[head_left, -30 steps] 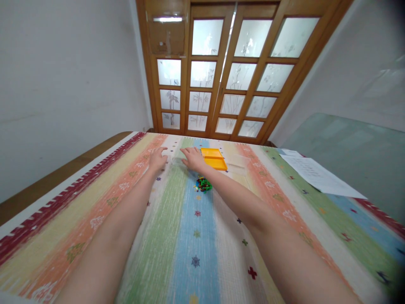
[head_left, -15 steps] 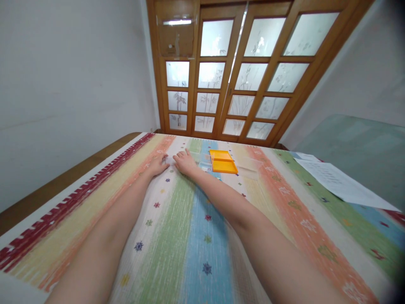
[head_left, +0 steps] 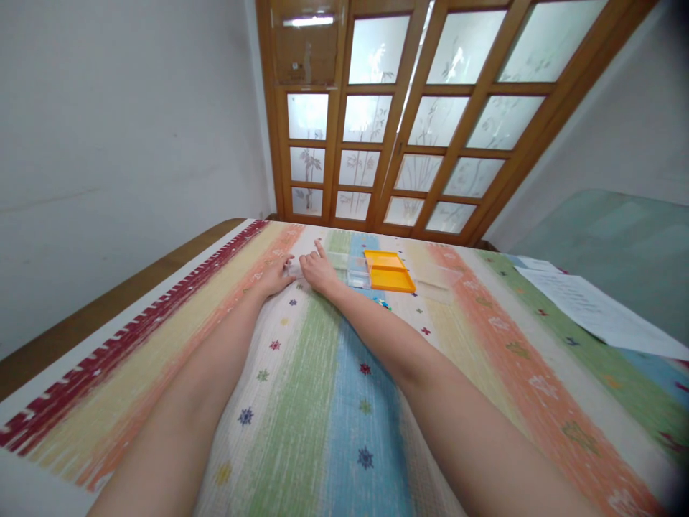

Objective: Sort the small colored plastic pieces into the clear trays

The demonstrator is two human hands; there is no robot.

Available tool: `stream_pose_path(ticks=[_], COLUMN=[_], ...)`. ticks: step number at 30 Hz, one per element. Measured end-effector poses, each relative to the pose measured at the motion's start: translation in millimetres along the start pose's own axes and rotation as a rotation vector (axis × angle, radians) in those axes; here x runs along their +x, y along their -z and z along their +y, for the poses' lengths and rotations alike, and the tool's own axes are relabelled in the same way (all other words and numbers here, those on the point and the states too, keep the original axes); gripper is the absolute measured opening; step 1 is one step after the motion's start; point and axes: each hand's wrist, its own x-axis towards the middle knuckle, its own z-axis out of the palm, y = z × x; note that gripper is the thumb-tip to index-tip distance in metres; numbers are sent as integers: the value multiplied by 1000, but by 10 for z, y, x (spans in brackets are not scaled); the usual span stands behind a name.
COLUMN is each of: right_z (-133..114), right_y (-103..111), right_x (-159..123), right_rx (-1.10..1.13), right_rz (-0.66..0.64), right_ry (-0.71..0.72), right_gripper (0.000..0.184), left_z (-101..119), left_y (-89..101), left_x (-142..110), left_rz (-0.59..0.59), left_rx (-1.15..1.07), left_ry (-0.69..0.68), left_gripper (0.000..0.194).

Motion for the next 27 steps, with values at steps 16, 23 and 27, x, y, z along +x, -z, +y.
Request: stream_pose_path(ticks=[16,23,27], right_z=[463,495,703], right_y=[167,471,727], right_x=[106,-234,-910], right_rx=[52,222,288], right_rz=[47,114,131], right_ry=[-336,-86,-102], right_gripper=[26,42,40], left_z=[27,44,23], left_y=[77,66,35], left_x=[-53,-37,-25], left_rz=[-60,-86,-72], left_rx=[-216,-43,22], left_ry=[-59,23,18], left_gripper=[80,91,89])
